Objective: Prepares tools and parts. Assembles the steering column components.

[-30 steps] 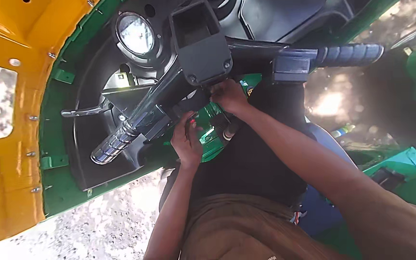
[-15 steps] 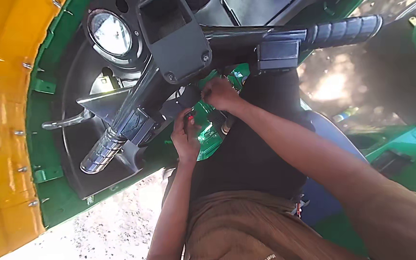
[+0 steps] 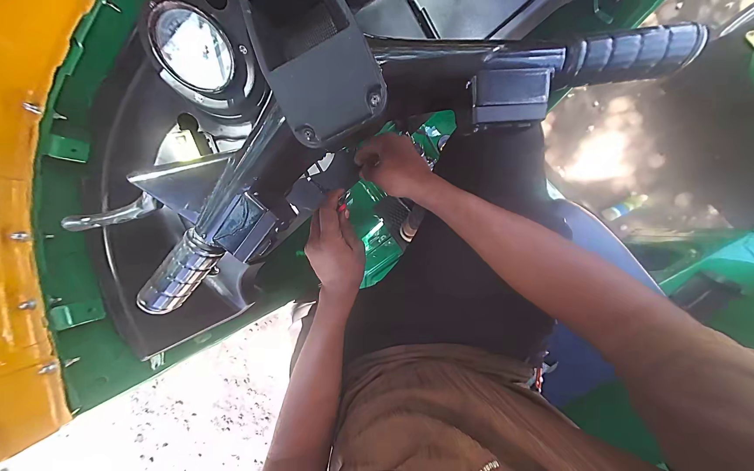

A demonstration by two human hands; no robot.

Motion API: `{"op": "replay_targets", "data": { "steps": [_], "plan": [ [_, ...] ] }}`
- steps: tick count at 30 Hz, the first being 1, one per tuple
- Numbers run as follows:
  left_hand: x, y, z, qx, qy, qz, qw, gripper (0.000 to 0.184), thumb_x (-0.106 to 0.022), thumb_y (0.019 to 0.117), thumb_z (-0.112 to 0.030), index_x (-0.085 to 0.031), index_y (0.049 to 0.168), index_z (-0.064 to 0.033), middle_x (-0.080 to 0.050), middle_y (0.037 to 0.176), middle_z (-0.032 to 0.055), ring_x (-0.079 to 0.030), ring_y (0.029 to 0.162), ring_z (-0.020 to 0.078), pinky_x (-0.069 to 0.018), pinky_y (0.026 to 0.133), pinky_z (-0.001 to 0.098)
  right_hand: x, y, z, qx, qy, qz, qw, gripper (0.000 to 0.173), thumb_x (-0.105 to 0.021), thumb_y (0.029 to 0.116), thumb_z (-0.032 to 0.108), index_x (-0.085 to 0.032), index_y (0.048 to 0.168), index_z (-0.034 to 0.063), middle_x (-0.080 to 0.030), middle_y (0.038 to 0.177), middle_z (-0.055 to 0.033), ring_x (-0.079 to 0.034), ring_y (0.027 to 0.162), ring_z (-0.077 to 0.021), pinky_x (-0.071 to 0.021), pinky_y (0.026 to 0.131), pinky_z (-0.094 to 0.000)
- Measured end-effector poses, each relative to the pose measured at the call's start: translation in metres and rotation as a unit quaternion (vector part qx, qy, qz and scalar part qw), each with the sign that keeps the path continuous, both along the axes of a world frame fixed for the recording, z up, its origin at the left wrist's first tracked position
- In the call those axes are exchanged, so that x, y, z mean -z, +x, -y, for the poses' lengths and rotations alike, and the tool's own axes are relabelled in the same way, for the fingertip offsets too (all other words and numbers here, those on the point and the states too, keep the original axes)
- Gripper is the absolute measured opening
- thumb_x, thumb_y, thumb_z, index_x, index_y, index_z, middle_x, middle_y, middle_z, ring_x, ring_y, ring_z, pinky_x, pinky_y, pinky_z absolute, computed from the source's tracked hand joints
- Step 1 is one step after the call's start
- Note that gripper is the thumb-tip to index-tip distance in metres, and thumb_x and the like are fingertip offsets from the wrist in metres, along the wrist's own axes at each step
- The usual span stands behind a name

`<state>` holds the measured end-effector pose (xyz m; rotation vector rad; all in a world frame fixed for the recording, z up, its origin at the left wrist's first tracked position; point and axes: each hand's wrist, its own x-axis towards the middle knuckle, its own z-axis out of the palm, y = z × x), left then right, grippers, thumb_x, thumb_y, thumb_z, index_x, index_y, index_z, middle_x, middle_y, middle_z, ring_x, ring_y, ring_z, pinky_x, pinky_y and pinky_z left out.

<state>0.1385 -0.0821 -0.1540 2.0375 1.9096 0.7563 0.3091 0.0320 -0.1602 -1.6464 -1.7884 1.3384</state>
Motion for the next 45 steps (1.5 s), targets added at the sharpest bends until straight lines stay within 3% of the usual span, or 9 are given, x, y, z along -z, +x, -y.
{"op": "replay_targets", "data": {
  "steps": [4, 11, 19, 21, 25, 31, 38, 41, 45],
  "plan": [
    [-0.005, 0.006, 0.002, -0.005, 0.008, -0.071, 0.997, 0.033, -0.046, 0.109, -0.022, -0.061, 0.137, -0.0124, -0.07, 0.118, 0.0134, -0.072, 0.093, 0.0258, -0.0599, 0.075, 0.043, -0.003, -0.007, 0.0, 0.048, 0.001, -0.08, 0.996, 0.036, -0.076, 0.0894, 0.012, -0.072, 0.125, 0.014, -0.074, 0.115, 0.0005, -0.068, 0.107, -0.0116, -0.0551, 0.096, -0.0394],
    [0.003, 0.007, 0.002, 0.013, -0.008, -0.092, 0.996, 0.034, -0.047, 0.1065, -0.013, -0.06, 0.138, -0.0133, -0.069, 0.119, 0.0157, -0.072, 0.093, 0.0311, -0.0602, 0.071, 0.0468, 0.012, -0.014, -0.017, 0.105, -0.045, -0.138, 0.984, 0.054, -0.089, 0.0717, 0.013, -0.071, 0.122, 0.007, -0.073, 0.116, -0.0084, -0.069, 0.109, -0.0176, -0.0565, 0.098, -0.0446],
    [0.012, 0.003, -0.004, 0.035, -0.061, -0.03, 0.997, 0.035, -0.047, 0.107, -0.012, -0.059, 0.14, -0.0149, -0.068, 0.124, 0.0137, -0.072, 0.096, 0.0297, -0.0605, 0.075, 0.0483, 0.007, -0.015, -0.013, 0.027, 0.014, -0.067, 0.997, 0.043, -0.086, 0.0794, 0.019, -0.075, 0.121, 0.0151, -0.074, 0.118, -0.0035, -0.068, 0.111, -0.0143, -0.0551, 0.099, -0.0445],
    [0.012, 0.0, -0.005, 0.034, -0.078, 0.004, 0.996, 0.035, -0.048, 0.1074, -0.014, -0.057, 0.141, -0.015, -0.068, 0.122, 0.0128, -0.071, 0.092, 0.0257, -0.0606, 0.077, 0.0453, 0.004, -0.013, -0.01, 0.034, 0.017, -0.043, 0.998, 0.04, -0.085, 0.0813, 0.021, -0.075, 0.12, 0.0164, -0.074, 0.117, -0.0032, -0.069, 0.109, -0.0147, -0.0551, 0.097, -0.0449],
    [0.013, -0.011, -0.015, 0.038, -0.094, 0.144, 0.984, 0.034, -0.047, 0.1084, -0.017, -0.056, 0.141, -0.0149, -0.069, 0.114, 0.0077, -0.067, 0.071, 0.0153, -0.0603, 0.065, 0.0354, -0.003, -0.01, -0.009, 0.098, 0.02, 0.002, 0.995, 0.031, -0.084, 0.0833, 0.027, -0.077, 0.11, 0.0128, -0.074, 0.109, -0.0069, -0.069, 0.105, -0.0191, -0.0542, 0.093, -0.0461],
    [0.013, -0.017, -0.041, 0.021, -0.116, 0.428, 0.896, 0.035, -0.047, 0.1065, -0.007, -0.051, 0.141, -0.0033, -0.07, 0.114, 0.0099, -0.066, 0.067, 0.0156, -0.0569, 0.056, 0.0295, -0.001, -0.006, -0.005, 0.114, -0.025, 0.0, 0.993, 0.025, -0.081, 0.0851, 0.021, -0.076, 0.109, 0.015, -0.076, 0.102, -0.0017, -0.071, 0.097, -0.0149, -0.0577, 0.087, -0.045],
    [0.001, -0.012, -0.059, -0.012, -0.123, 0.505, 0.854, 0.021, -0.052, 0.1067, -0.01, -0.058, 0.126, -0.0024, -0.075, 0.101, 0.0069, -0.066, 0.065, 0.0107, -0.0558, 0.056, 0.0245, 0.006, -0.008, -0.002, 0.111, -0.054, -0.047, 0.991, 0.046, -0.083, 0.0829, 0.02, -0.067, 0.126, 0.0128, -0.077, 0.098, -0.003, -0.073, 0.088, -0.0156, -0.0602, 0.084, -0.0442],
    [0.006, -0.013, -0.055, 0.002, -0.094, 0.515, 0.852, 0.02, -0.05, 0.1068, -0.009, -0.056, 0.125, -0.0041, -0.074, 0.103, 0.0062, -0.065, 0.065, 0.0105, -0.0557, 0.057, 0.025, 0.003, -0.011, -0.002, 0.109, -0.006, 0.019, 0.994, 0.034, -0.078, 0.0869, 0.026, -0.071, 0.118, 0.0153, -0.076, 0.099, -0.0011, -0.072, 0.091, -0.0176, -0.0579, 0.082, -0.0469],
    [0.009, -0.017, -0.049, -0.013, -0.094, 0.545, 0.833, 0.022, -0.048, 0.1074, -0.009, -0.053, 0.129, -0.0075, -0.073, 0.105, 0.0079, -0.066, 0.066, 0.0125, -0.0565, 0.058, 0.026, 0.007, -0.017, -0.005, 0.08, 0.07, 0.005, 0.994, 0.032, -0.08, 0.0864, 0.031, -0.075, 0.111, 0.0108, -0.074, 0.106, -0.0062, -0.069, 0.102, -0.019, -0.0556, 0.091, -0.0447]
  ]
}}
